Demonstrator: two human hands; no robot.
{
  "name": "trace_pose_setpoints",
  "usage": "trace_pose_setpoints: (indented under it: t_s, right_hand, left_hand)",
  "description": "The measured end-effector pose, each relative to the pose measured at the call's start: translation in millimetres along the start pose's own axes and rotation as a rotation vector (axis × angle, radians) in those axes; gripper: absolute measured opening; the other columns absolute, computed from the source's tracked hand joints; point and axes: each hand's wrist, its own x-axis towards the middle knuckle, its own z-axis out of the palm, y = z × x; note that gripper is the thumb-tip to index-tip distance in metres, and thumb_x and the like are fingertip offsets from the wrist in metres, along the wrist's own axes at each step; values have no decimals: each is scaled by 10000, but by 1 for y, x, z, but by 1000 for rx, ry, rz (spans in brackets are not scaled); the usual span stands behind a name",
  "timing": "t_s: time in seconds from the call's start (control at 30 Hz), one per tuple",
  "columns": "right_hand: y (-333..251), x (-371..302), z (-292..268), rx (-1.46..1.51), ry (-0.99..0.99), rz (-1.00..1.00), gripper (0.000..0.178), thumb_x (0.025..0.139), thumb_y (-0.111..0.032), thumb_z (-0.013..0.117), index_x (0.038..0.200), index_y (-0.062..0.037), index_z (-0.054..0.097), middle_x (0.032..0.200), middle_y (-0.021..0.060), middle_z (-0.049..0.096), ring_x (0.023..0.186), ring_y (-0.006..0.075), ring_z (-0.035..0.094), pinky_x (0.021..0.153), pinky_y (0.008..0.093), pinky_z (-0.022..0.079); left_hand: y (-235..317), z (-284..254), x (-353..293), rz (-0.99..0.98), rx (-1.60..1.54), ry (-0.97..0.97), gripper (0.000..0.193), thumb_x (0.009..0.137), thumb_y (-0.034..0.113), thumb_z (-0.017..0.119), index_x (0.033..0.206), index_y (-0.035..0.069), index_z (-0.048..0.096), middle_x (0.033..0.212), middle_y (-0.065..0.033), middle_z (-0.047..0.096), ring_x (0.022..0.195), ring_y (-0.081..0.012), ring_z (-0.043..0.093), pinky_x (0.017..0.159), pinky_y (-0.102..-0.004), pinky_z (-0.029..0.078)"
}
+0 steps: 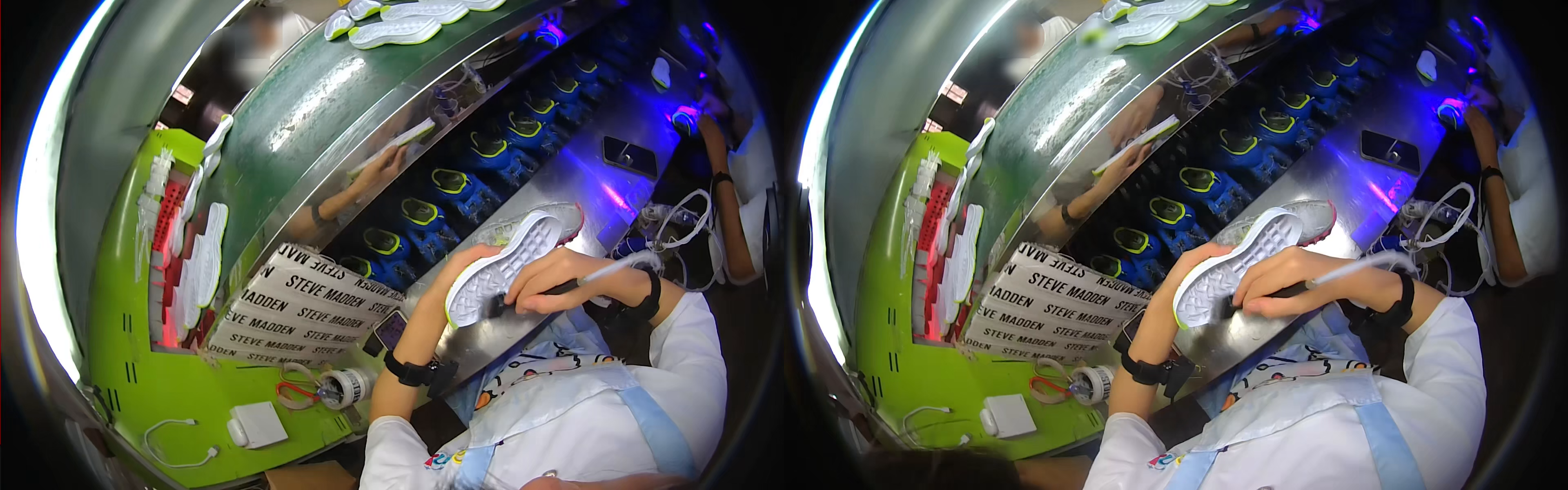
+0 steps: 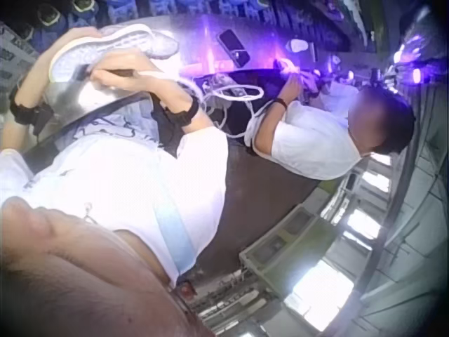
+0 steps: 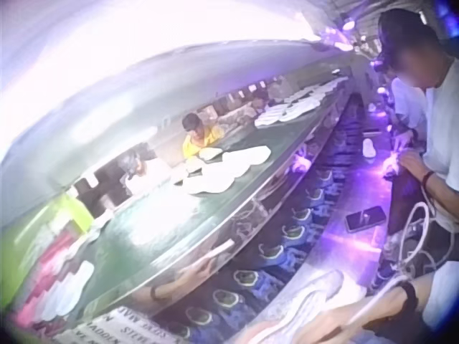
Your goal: The recorder is applying a liquid adhesive or primer to the bottom of white shoe soles using a brush, while working at an industrial conveyor line.
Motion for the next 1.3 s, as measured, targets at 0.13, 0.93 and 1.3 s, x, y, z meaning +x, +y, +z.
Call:
trace_pose_setpoints:
  t_s: [0.13, 0.93, 1.3]
  right_hand:
    - [14, -36, -23, -254, -20, 177, 81, 778, -4, 577, 751, 17, 651, 747, 102, 661, 672, 213, 644, 613, 283, 495]
    - [9, -37, 7, 454, 1047, 211, 230, 731, 42, 567, 954, 4, 528, 997, 170, 589, 625, 140, 550, 524, 253, 478]
    - [31, -38, 19, 655, 853, 200, 220, 754, -13, 578, 965, 43, 605, 895, 148, 634, 667, 136, 558, 623, 236, 457]
  left_hand:
    - [-6, -4, -3, 281, 484, 130, 370, 827, 242, 578, 1073, -32, 616, 954, -103, 654, 766, -147, 636, 685, -248, 506]
    - [304, 90, 53, 951, 1410, 1398, 432, 826, 354, 553, 989, -38, 635, 989, -248, 629, 1030, -312, 595, 852, -384, 472]
    - [33, 11, -92, 977, -3, 49, 557, 762, 181, 555, 1249, -59, 428, 1132, -180, 573, 980, -233, 598, 828, -310, 500]
